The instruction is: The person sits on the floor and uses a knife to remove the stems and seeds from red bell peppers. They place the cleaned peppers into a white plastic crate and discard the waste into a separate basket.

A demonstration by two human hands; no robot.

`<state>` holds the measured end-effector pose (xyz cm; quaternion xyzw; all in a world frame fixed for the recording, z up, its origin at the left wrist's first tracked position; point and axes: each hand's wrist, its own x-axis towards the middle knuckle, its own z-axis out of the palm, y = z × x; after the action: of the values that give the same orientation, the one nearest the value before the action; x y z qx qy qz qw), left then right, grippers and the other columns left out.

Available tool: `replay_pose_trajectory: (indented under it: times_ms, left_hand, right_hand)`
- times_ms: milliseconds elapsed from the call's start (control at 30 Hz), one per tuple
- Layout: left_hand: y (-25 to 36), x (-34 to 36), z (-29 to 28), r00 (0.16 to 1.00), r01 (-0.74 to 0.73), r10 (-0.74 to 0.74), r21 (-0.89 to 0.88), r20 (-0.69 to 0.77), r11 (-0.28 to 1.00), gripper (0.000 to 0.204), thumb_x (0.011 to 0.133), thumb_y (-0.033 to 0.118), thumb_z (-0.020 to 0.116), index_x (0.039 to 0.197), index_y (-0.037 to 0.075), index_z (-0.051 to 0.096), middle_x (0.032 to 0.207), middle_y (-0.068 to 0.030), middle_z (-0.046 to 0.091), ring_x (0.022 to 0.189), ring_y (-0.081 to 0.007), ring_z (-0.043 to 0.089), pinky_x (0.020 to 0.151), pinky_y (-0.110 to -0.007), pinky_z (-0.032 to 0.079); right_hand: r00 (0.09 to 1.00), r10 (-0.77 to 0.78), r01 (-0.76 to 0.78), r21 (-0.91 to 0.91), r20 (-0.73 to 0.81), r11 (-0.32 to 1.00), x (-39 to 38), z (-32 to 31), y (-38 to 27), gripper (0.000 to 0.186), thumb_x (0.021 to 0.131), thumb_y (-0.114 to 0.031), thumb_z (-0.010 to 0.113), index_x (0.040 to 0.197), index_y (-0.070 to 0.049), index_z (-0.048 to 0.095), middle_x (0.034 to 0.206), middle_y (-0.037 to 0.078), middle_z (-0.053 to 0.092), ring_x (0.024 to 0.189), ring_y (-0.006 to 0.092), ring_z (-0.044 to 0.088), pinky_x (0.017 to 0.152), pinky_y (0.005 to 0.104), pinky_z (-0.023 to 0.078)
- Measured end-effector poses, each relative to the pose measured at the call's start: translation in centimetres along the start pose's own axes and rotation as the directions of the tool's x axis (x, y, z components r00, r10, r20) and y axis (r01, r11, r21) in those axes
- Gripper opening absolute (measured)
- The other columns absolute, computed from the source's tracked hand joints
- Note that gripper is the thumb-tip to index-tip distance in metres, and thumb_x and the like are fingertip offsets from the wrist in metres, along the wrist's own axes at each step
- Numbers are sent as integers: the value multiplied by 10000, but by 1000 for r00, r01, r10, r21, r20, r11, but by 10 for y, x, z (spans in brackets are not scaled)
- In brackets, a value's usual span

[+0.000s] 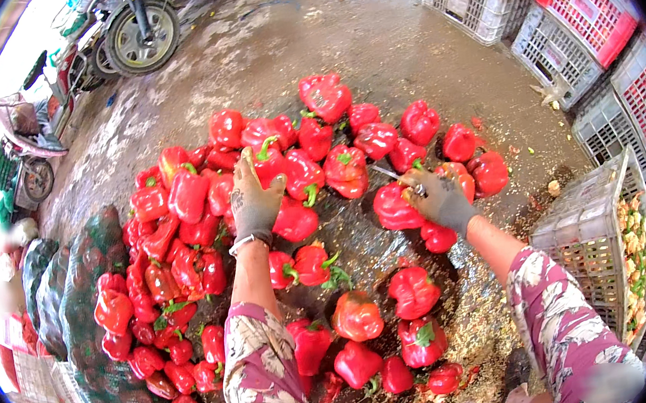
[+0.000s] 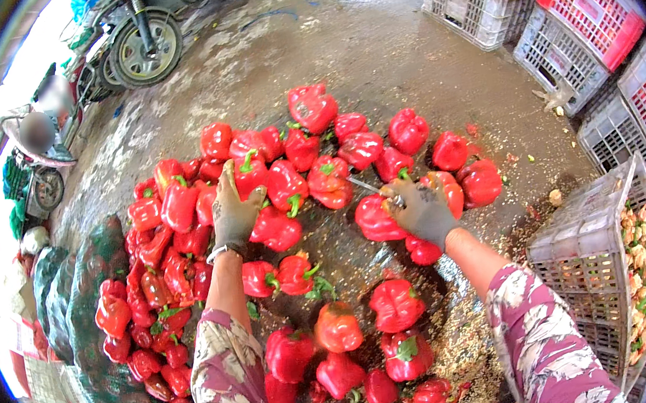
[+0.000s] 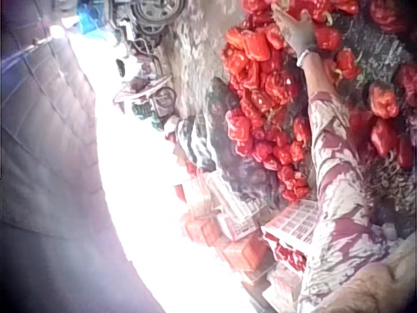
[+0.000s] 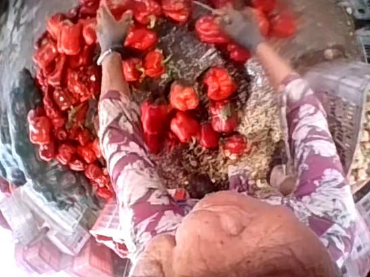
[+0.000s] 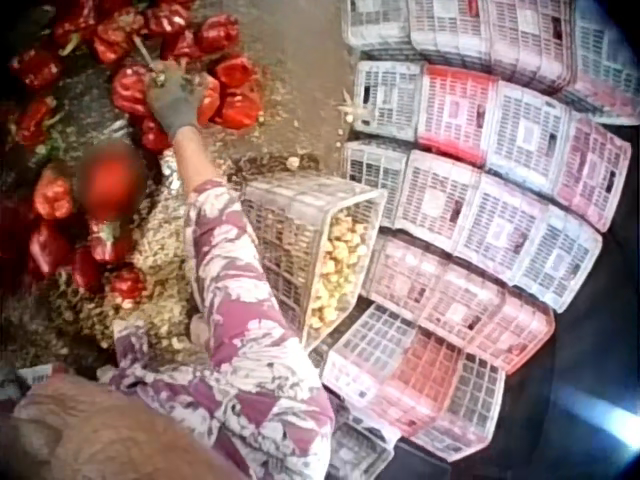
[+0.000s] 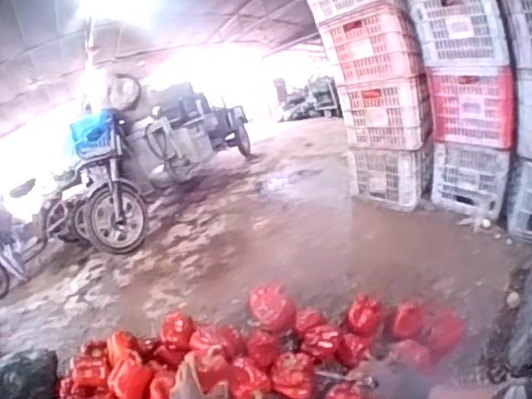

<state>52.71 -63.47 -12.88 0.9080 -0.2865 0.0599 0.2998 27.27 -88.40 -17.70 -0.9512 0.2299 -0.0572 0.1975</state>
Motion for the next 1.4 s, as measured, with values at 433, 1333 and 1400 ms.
replay_pose_trajectory:
  times_ms: [433, 1333, 1400]
  left_hand:
    - [36, 13, -9, 925, 94, -239, 432, 295, 897, 766, 657, 394, 828, 1335, 202, 527, 1214, -202, 638, 1130, -389, 636, 918, -497, 524]
    - [51, -16, 85, 955, 262, -279, 156, 102, 952, 708, 705, 241, 832, 1351, 242, 542, 1491, -234, 334, 1090, -517, 602, 942, -509, 534]
    - [44, -19, 77, 961, 222, -232, 82, 150, 972, 722, 653, 227, 839, 1322, 209, 567, 1482, -303, 339, 1189, -516, 557, 977, -505, 515]
  right_hand:
    - [989, 72, -67, -40, 128, 997, 1, -22, -24, 366, 953, -399, 535, 1266, -244, 642, 1156, 57, 694, 1134, 277, 636, 1112, 652, 235]
    - [991, 136, -135, -129, 0, 983, -79, -27, 34, 339, 877, -310, 667, 1208, -240, 673, 1243, 140, 634, 1245, 400, 539, 1085, 479, 421]
    - [992, 124, -122, -101, 13, 987, -76, -31, 35, 314, 882, -288, 657, 1180, -198, 687, 1191, 155, 653, 1201, 394, 563, 1072, 472, 424]
